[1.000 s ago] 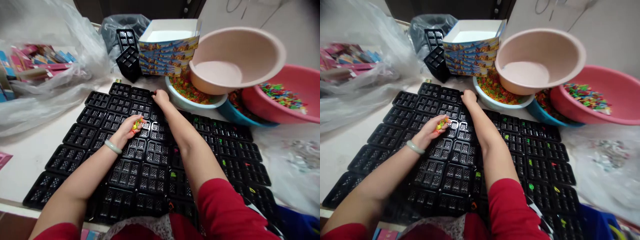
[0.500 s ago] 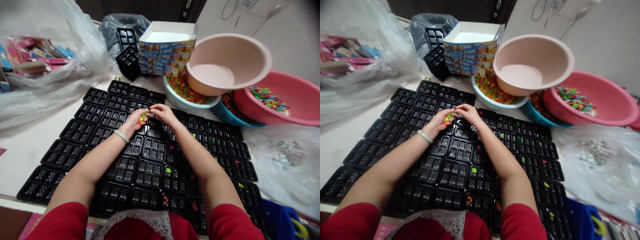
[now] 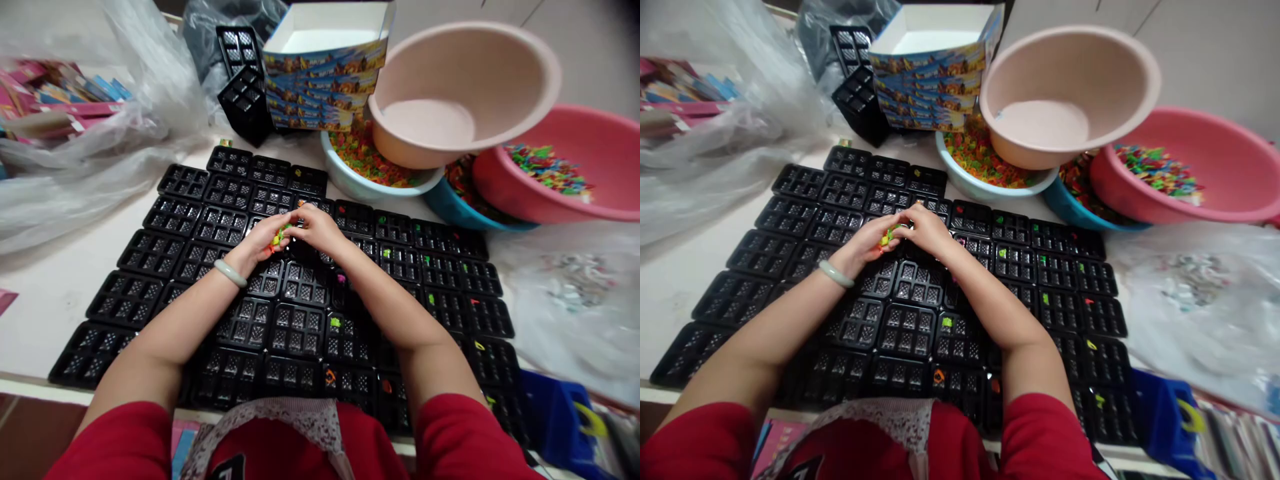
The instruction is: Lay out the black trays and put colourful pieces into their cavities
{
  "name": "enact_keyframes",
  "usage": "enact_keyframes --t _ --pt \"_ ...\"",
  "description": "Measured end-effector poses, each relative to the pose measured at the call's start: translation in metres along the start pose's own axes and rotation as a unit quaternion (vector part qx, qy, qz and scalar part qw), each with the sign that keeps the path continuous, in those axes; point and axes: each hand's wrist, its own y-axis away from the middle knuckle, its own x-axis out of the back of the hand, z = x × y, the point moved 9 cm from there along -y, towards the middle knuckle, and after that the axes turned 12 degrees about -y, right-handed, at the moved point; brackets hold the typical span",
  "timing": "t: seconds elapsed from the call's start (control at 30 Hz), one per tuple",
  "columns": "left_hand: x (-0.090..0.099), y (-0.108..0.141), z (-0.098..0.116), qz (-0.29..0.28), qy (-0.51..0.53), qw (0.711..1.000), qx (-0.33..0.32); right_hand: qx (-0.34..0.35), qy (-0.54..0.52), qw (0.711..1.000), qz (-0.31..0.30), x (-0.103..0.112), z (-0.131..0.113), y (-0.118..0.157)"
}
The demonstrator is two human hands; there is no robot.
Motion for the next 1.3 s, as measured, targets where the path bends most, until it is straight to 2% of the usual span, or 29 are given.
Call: enact_keyframes --t 0.1,0.27,0.37,0.43,0.5,0.57,0.7,0.8,0.97,1.1,1.2,1.3 --pt "-0.007 0.004 -0.006 -0.017 -0.007 1.000 0.008 -0.027 -0.019 0.999 0.006 -0.003 0.004 0.011" --pt "-0.008 0.007 -0.012 -0.031 -0.028 0.999 0.001 -0.096 -0.123 0.988 0.006 -0.001 0.033 0.023" --pt "0.000 0.007 -0.013 -0.006 -0.035 0.999 -0.003 -0.092 -0.056 0.994 0.035 0.012 0.039 0.027" --pt "0.005 0.007 -0.013 0.015 -0.031 0.999 -0.001 -0.087 0.030 0.995 0.040 0.018 0.039 0.027" --pt "0.008 0.009 -0.012 0.027 -0.030 0.999 0.006 -0.094 0.105 0.990 0.018 0.017 0.039 0.025" --pt "0.009 0.011 -0.013 0.033 -0.030 0.999 0.015 -0.103 0.136 0.985 0.000 0.013 0.036 0.025" --pt "0.007 0.019 -0.015 0.046 -0.015 0.999 0.017 -0.044 0.086 0.995 0.009 0.001 0.009 0.032" --pt "0.005 0.023 -0.018 0.048 -0.010 0.999 0.016 -0.003 0.068 0.998 -0.015 -0.016 -0.011 0.043" --pt "-0.001 0.032 -0.028 0.030 -0.028 0.999 0.036 0.016 0.078 0.996 -0.050 -0.026 -0.020 0.057" --pt "0.007 0.043 -0.027 0.044 -0.060 0.997 0.019 0.035 0.033 0.996 -0.071 -0.022 -0.017 0.070" --pt "0.014 0.054 -0.022 0.045 -0.095 0.994 -0.018 -0.011 0.067 0.994 -0.089 -0.025 -0.003 0.079" --pt "0.017 0.067 -0.025 0.025 -0.124 0.992 -0.025 -0.058 0.111 0.985 -0.121 -0.032 0.009 0.086"
